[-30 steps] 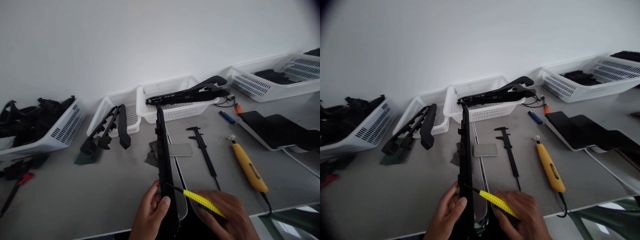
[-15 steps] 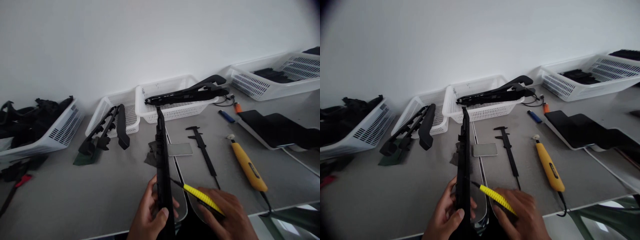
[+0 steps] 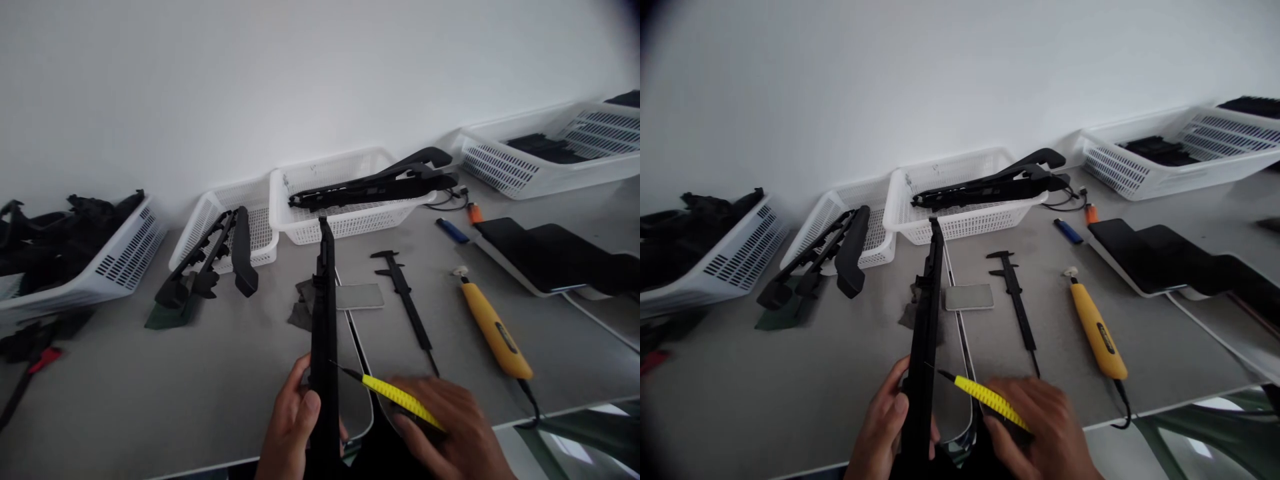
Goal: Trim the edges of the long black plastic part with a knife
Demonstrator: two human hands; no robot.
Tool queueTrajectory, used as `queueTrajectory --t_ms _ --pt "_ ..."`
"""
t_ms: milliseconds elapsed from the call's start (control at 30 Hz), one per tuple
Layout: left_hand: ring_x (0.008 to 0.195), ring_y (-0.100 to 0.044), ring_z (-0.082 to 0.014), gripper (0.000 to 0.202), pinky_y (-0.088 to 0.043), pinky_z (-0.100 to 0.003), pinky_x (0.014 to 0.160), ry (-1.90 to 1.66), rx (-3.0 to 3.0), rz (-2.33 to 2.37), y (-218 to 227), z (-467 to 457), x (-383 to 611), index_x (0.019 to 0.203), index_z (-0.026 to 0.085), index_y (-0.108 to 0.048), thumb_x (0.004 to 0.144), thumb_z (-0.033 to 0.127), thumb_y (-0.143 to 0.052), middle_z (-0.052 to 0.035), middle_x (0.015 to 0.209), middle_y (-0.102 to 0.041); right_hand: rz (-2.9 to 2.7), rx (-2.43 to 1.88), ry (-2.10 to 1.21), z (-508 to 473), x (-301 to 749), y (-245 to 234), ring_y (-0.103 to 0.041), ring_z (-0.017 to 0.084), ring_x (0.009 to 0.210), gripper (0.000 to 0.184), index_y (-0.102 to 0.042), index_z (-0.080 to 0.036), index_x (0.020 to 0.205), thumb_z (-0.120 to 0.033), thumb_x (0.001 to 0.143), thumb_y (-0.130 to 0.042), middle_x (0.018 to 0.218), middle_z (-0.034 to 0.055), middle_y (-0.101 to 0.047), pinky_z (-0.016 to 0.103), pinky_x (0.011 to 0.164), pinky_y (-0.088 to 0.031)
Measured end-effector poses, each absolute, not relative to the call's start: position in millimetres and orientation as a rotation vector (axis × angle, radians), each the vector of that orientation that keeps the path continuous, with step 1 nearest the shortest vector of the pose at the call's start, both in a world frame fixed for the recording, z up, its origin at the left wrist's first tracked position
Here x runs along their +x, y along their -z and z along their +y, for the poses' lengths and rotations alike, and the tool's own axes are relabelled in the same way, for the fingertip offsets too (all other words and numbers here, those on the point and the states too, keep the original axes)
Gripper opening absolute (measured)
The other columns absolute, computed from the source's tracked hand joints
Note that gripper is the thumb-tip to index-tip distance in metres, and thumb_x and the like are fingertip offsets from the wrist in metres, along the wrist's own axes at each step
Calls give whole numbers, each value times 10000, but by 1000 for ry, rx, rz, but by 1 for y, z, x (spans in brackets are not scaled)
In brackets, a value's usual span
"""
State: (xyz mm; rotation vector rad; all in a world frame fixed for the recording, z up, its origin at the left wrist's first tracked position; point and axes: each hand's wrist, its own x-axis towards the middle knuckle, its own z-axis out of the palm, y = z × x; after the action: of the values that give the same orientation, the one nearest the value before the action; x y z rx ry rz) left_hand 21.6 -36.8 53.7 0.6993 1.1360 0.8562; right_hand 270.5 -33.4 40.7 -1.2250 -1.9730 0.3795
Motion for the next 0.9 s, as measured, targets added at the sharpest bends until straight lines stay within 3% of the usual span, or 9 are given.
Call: queueTrajectory --t_ms 133,300,433,500,900 --pt "509 -661 -188 923 -496 -261 500 -861 682 1194 -53 -38 21 1542 113 -514 912 775 -645 -32 589 -731 -1952 -1277 -335 -31 270 -43 -812 172 707 272 -737 -227 1117 -399 1098 -528 898 37 -843 224 637 -625" --pt "512 -658 -188 955 -511 -273 521 -858 626 1269 -57 -40 24 1581 112 -417 913 750 -660 -47 645 -771 -1942 -1283 -282 -30 267 -42 -807 155 708 247 -696 -247 1125 -420 1111 -520 891 8 -834 209 641 -613" --pt "596 -675 -177 671 -520 -269 574 -889 713 1167 -58 -36 23 1217 163 -684 859 728 -737 -47 724 -762 -1983 -1225 -366 -34 271 -39 -801 166 726 243 -696 -254 1136 -418 1105 -519 882 14 -821 235 650 -601" --pt "635 -677 -174 602 -514 -267 592 -891 769 1114 -58 -35 21 1081 171 -712 840 720 -760 -52 773 -761 -1996 -1166 -415 -37 274 -36 -799 178 737 269 -701 -256 1130 -430 1110 -497 867 23 -812 252 654 -596" --pt "639 -683 -182 585 -521 -278 607 -919 772 1172 -61 -34 26 1119 184 -691 880 717 -723 -52 783 -763 -1917 -1342 -423 -33 271 -39 -823 189 746 330 -760 -235 1123 -457 1102 -517 940 54 -849 225 632 -636"
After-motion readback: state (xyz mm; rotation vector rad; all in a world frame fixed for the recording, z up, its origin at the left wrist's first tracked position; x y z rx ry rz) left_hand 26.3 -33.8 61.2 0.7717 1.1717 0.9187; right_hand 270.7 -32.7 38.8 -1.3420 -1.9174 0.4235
